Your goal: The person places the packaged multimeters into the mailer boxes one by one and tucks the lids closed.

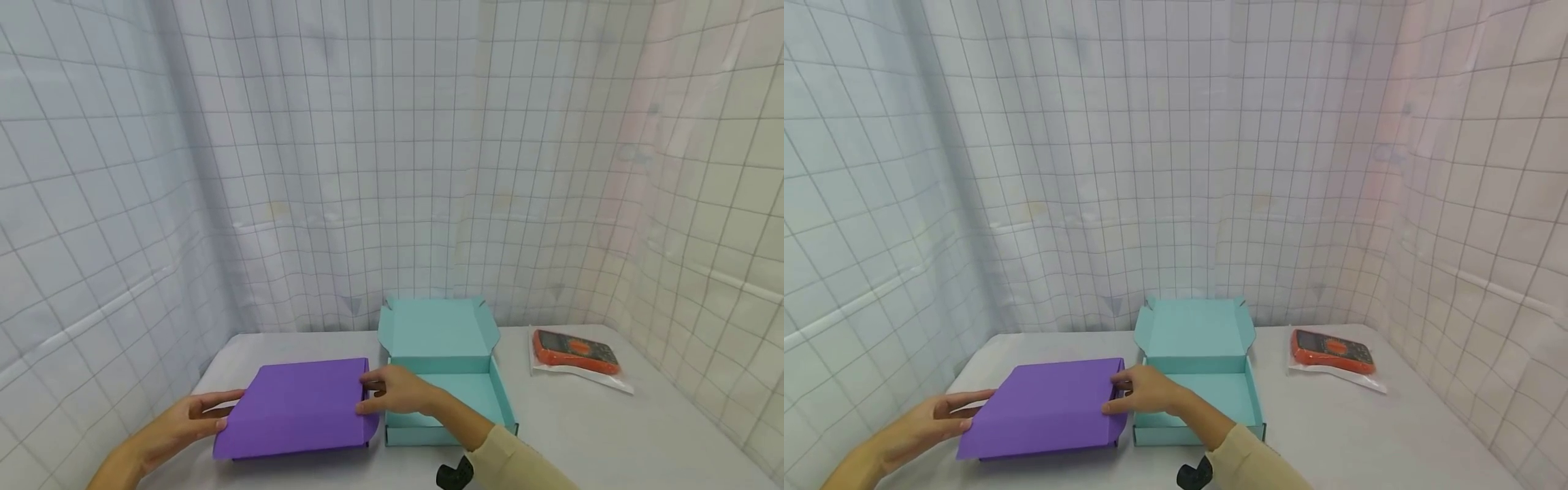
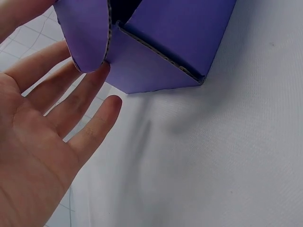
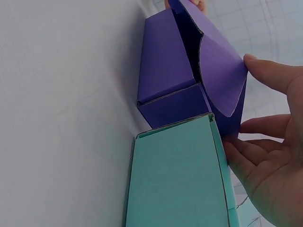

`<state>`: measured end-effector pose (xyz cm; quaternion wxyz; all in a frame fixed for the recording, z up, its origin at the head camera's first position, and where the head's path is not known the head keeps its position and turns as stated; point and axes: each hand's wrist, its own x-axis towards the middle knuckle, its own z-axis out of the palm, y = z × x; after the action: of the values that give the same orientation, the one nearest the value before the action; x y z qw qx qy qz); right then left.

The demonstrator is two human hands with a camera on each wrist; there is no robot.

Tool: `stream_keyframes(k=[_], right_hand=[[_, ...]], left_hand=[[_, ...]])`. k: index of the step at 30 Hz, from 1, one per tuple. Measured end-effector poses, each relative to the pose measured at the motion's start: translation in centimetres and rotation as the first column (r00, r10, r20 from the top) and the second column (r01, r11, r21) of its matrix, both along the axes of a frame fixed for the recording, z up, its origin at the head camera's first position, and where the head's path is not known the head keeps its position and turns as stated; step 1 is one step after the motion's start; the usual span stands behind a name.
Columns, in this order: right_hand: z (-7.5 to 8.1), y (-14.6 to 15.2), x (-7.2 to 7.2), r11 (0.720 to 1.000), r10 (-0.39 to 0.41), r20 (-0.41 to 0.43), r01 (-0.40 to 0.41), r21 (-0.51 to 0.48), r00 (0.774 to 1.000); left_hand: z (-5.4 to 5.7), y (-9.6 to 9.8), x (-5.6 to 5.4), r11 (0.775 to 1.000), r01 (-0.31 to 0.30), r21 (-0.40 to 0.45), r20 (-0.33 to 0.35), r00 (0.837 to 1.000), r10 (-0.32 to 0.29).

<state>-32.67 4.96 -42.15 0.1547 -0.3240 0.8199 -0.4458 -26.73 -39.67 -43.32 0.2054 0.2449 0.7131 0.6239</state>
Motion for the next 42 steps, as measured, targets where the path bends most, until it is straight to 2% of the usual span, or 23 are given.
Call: stream_keyframes(k=[7,12,16,19,23,25,27,29,33,36,39,41,42], right_hand=[[-0.1,-0.2,0.3,0.999,0.022,-0.050,-0.020,0.035,0.999],[0.2,-0.3,0.5,0.991,0.042,-0.158,-0.022,0.130,0.987],[0.7,-0.4,0.7,0.969,0.085,-0.289,-0.011,0.246,0.954],[0.9,-0.6,0.8,0.942,0.142,-0.385,-0.004,0.336,0.912],[1.0,-1.1,0.7,0.905,0.233,-0.458,-0.018,0.426,0.858],[1.1,-1.3,0.6,0.888,0.280,-0.462,-0.044,0.459,0.842],[1.3,-1.4,0.4,0.872,0.320,-0.455,-0.071,0.484,0.831],[1.5,-1.6,0.3,0.857,0.351,-0.435,-0.096,0.507,0.829],[1.8,-2.2,0.1,0.833,0.389,-0.424,-0.117,0.540,0.817],[2.0,-2.6,0.0,0.825,0.394,-0.436,-0.102,0.556,0.809],[2.0,-3.0,-0.1,0.832,0.372,-0.457,-0.072,0.550,0.808],[2.0,-3.2,-0.2,0.839,0.360,-0.469,-0.060,0.541,0.807],[2.0,-3.3,-0.2,0.843,0.354,-0.472,-0.057,0.535,0.808]], left_hand=[[-0.3,0.1,0.2,1.000,-0.011,-0.017,0.006,1.000,0.011],[-0.5,0.3,0.3,1.000,-0.001,-0.004,0.020,1.000,0.001],[-0.6,0.5,0.5,1.000,-0.016,-0.024,0.000,1.000,0.016],[-0.6,1.0,0.8,0.994,-0.083,-0.076,-0.053,0.995,0.079],[-0.6,2.1,1.3,0.961,-0.218,-0.169,-0.166,0.968,0.190],[-0.5,2.7,1.5,0.942,-0.267,-0.202,-0.216,0.951,0.223],[-0.4,3.1,1.6,0.934,-0.289,-0.209,-0.251,0.939,0.234],[-0.5,3.3,1.7,0.934,-0.292,-0.208,-0.244,0.940,0.240],[-1.1,3.2,1.9,0.937,-0.291,-0.192,-0.169,0.951,0.260],[-1.6,3.2,2.1,0.927,-0.323,-0.191,-0.145,0.943,0.299],[-1.7,3.4,2.4,0.897,-0.386,-0.216,-0.166,0.920,0.356],[-1.6,3.6,2.5,0.861,-0.439,-0.257,-0.207,0.895,0.394],[-1.5,3.8,2.6,0.830,-0.475,-0.291,-0.230,0.877,0.421]])
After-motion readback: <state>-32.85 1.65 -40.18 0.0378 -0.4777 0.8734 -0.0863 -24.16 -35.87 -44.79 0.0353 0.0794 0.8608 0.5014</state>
